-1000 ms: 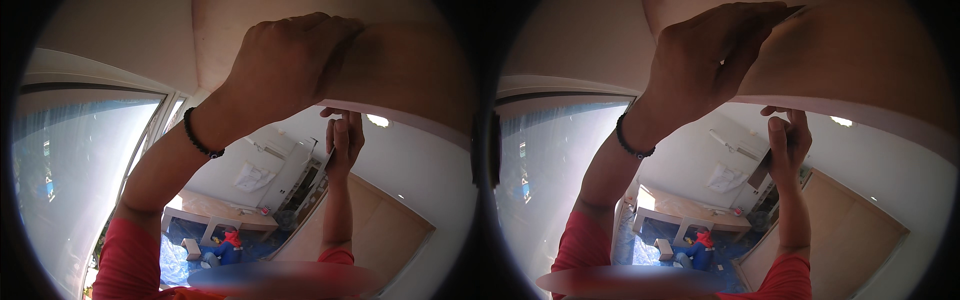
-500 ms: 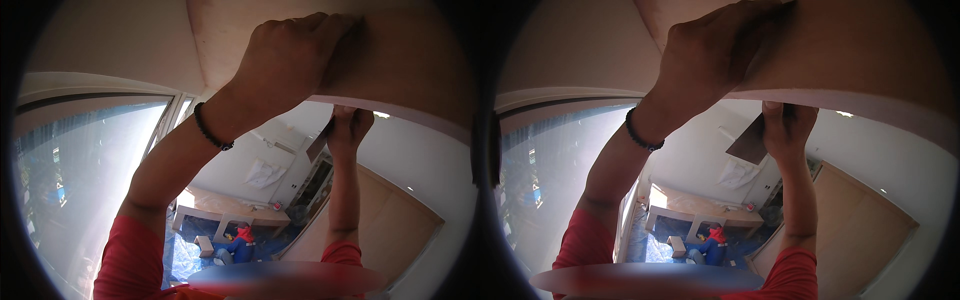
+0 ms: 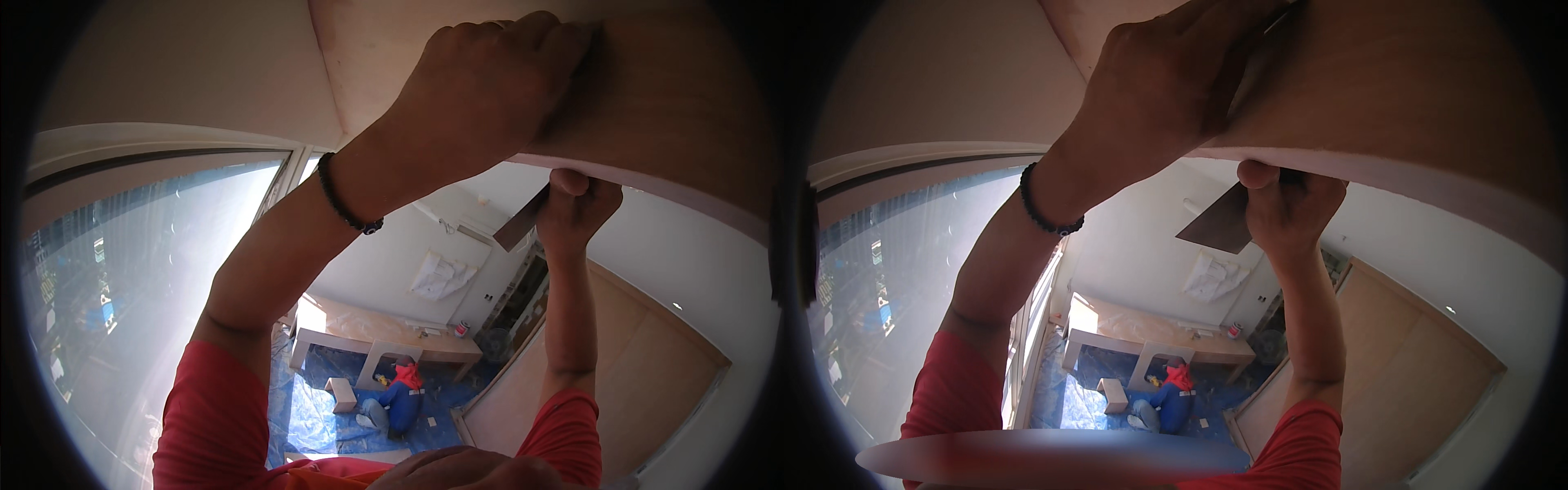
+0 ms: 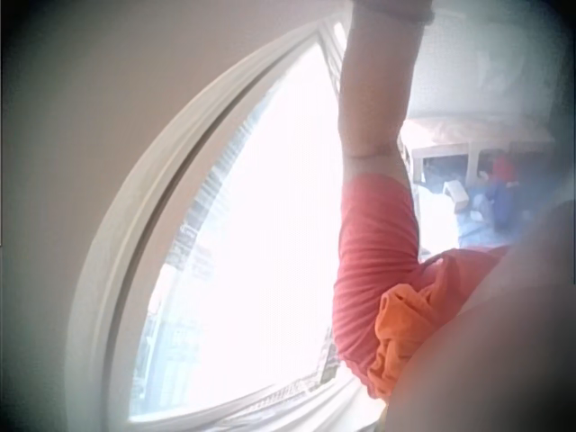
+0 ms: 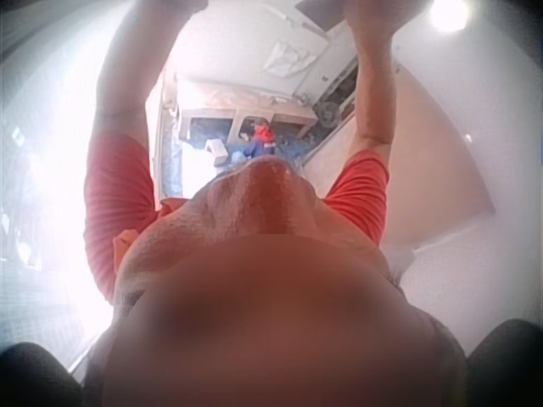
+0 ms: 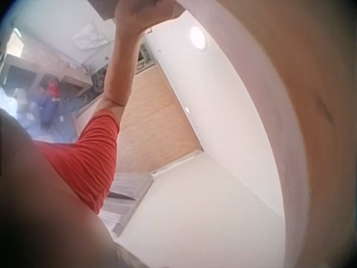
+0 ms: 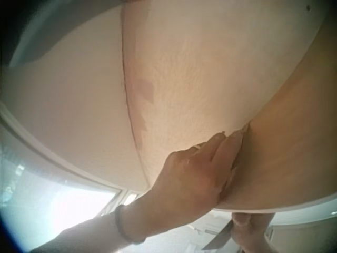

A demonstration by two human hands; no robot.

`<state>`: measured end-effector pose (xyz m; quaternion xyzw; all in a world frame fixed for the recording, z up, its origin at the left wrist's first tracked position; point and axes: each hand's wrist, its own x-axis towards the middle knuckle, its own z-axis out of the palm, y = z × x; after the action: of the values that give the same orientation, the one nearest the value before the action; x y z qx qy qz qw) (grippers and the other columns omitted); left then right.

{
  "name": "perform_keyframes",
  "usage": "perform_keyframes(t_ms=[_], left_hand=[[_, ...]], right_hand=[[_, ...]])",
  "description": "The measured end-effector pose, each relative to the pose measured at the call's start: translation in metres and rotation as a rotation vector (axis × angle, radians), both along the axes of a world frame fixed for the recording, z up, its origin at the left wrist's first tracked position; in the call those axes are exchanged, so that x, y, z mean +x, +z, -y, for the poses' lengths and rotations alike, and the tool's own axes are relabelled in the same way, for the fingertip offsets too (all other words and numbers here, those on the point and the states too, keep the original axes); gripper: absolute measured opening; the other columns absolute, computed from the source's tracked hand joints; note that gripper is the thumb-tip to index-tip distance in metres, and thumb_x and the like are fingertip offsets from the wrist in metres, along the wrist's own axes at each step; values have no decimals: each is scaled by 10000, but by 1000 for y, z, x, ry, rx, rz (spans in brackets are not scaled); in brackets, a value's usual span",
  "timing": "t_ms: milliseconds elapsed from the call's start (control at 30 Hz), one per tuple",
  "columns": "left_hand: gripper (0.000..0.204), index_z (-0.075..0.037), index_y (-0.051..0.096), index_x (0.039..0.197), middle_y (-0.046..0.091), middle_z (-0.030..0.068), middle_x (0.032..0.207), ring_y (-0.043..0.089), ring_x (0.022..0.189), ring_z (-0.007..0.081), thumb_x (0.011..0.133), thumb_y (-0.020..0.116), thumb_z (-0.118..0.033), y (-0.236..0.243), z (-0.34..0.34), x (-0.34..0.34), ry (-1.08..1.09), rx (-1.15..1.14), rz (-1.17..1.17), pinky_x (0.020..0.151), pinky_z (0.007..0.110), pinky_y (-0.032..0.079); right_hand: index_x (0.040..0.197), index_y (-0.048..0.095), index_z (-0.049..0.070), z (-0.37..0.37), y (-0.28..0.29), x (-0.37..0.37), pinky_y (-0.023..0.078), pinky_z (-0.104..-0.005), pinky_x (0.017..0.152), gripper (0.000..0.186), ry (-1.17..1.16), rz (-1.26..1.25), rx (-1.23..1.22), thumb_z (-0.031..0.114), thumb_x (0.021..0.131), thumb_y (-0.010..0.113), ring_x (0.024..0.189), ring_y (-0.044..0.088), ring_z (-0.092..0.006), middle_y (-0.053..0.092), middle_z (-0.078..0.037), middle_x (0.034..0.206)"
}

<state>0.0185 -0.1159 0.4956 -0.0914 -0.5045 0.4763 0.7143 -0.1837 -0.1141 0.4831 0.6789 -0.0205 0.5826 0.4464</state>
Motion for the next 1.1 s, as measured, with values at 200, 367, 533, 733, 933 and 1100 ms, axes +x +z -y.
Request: perform_keyframes(t_ms=[200,367,533,733,933,1100], left_hand=[[535,88,510,1359,633,163,914,688,672,274,865,649,-63,3,8,-1,51,-44,-37,553,348,570],[548,95,505,1361,629,150,906,686,656,260,859,655,-70,-2,8,-2,90,-6,-54,540,337,566],[567,97,498,1370,617,139,893,685,658,254,851,659,-66,-3,11,0,58,54,-3,537,335,561],[552,102,523,1334,599,124,869,667,634,235,828,662,-67,2,18,0,62,-28,-14,514,324,547],[527,-33,590,1312,683,96,1018,731,774,264,827,717,-197,-4,24,-7,80,60,-122,623,346,585],[540,-17,580,1323,673,104,1035,729,786,268,831,708,-195,-1,33,-8,82,46,-109,632,343,588]], right_hand=[[960,696,3,-2,-2,1,530,-313,738,694,44,19,54,689,854,720,792,682,-182,699,-52,881],[944,698,4,-2,-2,-2,520,-283,721,673,70,-7,60,666,838,758,776,671,-146,701,-41,868],[926,698,3,-1,-1,-6,506,-273,694,653,35,-6,65,647,845,769,742,653,-127,693,-19,832],[927,699,2,0,0,-4,503,-272,690,659,79,0,49,651,837,774,745,647,-126,692,-18,845],[939,700,-1,-3,-2,-3,511,-270,708,679,78,9,59,665,828,770,774,656,-126,699,-29,877],[963,701,-8,-3,-2,-1,516,-263,728,699,82,28,72,674,823,768,794,665,-125,703,-26,883]])
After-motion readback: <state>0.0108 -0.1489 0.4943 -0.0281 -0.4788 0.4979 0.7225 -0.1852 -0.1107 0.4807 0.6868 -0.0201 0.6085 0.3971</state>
